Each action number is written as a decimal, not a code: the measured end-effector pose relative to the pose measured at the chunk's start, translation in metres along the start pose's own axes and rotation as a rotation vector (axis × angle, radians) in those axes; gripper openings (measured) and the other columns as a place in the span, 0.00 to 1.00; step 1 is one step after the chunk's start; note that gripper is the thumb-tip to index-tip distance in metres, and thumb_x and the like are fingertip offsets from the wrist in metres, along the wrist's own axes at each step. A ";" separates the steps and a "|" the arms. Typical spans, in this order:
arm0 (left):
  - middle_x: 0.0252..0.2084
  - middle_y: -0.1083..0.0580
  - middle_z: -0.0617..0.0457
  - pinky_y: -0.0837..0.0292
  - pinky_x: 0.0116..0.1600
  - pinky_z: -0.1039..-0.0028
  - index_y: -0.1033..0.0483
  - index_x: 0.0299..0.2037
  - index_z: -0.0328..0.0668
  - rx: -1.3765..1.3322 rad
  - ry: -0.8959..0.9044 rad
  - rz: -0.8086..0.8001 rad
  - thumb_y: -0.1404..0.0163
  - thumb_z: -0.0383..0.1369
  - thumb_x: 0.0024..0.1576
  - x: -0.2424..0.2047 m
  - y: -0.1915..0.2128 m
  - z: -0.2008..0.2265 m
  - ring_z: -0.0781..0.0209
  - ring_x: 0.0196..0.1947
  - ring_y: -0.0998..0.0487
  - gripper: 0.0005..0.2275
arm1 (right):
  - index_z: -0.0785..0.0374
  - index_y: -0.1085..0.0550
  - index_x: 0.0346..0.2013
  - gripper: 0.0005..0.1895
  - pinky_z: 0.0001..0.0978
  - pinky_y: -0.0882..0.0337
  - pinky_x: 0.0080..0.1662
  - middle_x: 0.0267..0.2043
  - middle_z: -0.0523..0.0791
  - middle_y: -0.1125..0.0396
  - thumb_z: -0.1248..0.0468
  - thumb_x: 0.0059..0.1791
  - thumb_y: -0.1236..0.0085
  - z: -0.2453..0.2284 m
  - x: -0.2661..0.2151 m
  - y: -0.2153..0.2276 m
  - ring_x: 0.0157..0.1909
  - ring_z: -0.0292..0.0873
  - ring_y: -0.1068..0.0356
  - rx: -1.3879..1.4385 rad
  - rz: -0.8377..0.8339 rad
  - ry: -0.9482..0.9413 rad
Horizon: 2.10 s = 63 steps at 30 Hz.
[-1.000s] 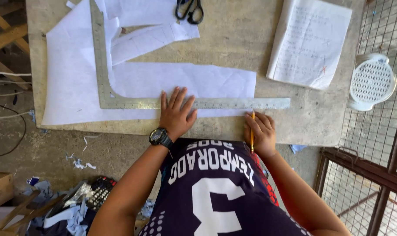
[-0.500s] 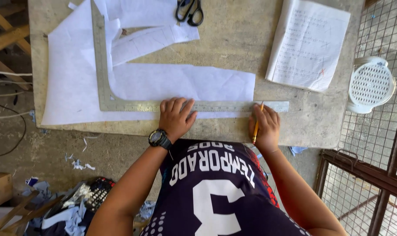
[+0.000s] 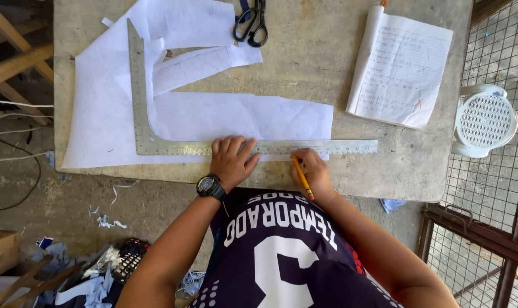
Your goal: The person retrieves a large sheet of white paper from a bag and places it on a wooden workbench. Using a pencil and a large L-shaped ruler, they measure and draw straight lines and geometric shapes on the paper to create a pattern.
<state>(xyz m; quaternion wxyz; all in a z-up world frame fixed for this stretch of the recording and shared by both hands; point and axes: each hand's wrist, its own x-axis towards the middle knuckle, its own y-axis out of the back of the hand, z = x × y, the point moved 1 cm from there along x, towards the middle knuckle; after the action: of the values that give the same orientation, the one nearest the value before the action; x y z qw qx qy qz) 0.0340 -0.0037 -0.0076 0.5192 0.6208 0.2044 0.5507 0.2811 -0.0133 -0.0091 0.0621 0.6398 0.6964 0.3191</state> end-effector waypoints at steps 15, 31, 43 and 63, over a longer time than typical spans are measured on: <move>0.43 0.32 0.54 0.41 0.51 0.61 0.23 0.50 0.52 -0.034 0.009 0.032 0.47 0.47 0.59 -0.001 0.002 0.002 0.55 0.46 0.30 0.14 | 0.65 0.25 0.29 0.01 0.38 0.31 0.26 0.22 0.50 0.34 0.72 0.45 0.42 -0.013 0.005 -0.018 0.21 0.54 0.31 0.084 -0.025 -0.012; 0.43 0.33 0.51 0.41 0.50 0.60 0.22 0.49 0.48 -0.060 -0.017 0.038 0.50 0.46 0.62 0.001 0.005 -0.001 0.53 0.47 0.31 0.14 | 0.65 0.27 0.35 0.02 0.41 0.31 0.29 0.23 0.53 0.32 0.72 0.49 0.48 -0.075 0.035 0.002 0.25 0.55 0.30 -0.041 0.023 -0.349; 0.49 0.27 0.46 0.35 0.54 0.51 0.22 0.50 0.44 -0.195 0.013 -0.016 0.45 0.28 0.54 -0.049 0.085 -0.132 0.42 0.52 0.26 0.14 | 0.60 0.25 0.43 0.11 0.46 0.24 0.50 0.50 0.54 0.25 0.69 0.47 0.40 -0.045 0.008 -0.034 0.46 0.59 0.25 -0.481 0.108 0.108; 0.65 0.32 0.47 0.67 0.65 0.22 0.23 0.57 0.55 -0.206 0.166 -0.265 0.41 0.58 0.51 -0.096 0.127 -0.260 0.40 0.70 0.40 0.28 | 0.61 0.27 0.40 0.10 0.44 0.25 0.42 0.35 0.51 0.26 0.74 0.45 0.44 -0.194 0.056 -0.216 0.39 0.56 0.23 0.104 -0.172 -0.203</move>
<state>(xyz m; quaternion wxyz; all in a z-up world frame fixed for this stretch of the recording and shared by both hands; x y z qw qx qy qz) -0.2695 -0.0221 0.0196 0.6293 0.4844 0.2689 0.5450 -0.0090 -0.0269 0.0489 0.1261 0.6090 0.7545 0.2097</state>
